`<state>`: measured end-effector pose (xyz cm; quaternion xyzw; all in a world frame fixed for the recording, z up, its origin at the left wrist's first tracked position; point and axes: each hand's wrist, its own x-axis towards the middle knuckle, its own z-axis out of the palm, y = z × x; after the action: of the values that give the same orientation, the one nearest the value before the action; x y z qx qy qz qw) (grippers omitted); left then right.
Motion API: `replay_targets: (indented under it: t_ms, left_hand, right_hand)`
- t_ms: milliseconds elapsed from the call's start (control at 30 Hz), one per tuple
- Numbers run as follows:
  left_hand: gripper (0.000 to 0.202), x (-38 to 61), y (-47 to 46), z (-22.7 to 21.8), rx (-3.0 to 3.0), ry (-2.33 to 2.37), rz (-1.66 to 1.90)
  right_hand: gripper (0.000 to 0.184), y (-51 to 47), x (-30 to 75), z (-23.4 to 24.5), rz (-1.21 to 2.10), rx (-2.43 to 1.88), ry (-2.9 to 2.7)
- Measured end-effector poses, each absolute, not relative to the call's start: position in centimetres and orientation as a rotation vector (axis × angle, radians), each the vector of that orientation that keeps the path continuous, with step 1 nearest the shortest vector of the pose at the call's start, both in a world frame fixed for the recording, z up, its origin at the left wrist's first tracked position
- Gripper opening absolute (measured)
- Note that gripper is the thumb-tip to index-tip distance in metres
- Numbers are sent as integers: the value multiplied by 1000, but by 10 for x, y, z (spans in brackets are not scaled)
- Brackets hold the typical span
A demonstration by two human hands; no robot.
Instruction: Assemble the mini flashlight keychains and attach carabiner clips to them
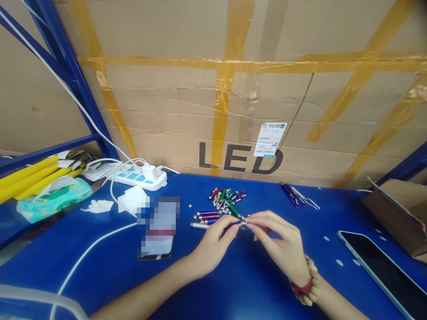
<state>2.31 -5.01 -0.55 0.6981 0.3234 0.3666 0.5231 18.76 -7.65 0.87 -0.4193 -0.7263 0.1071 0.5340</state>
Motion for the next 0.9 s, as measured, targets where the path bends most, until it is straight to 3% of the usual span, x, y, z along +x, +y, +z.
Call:
replay_targets:
  t_ms: [900]
  left_hand:
    - [20, 23, -52, -5, 1725, 897, 987]
  right_hand:
    - [17, -74, 187, -1, 316, -984, -1833]
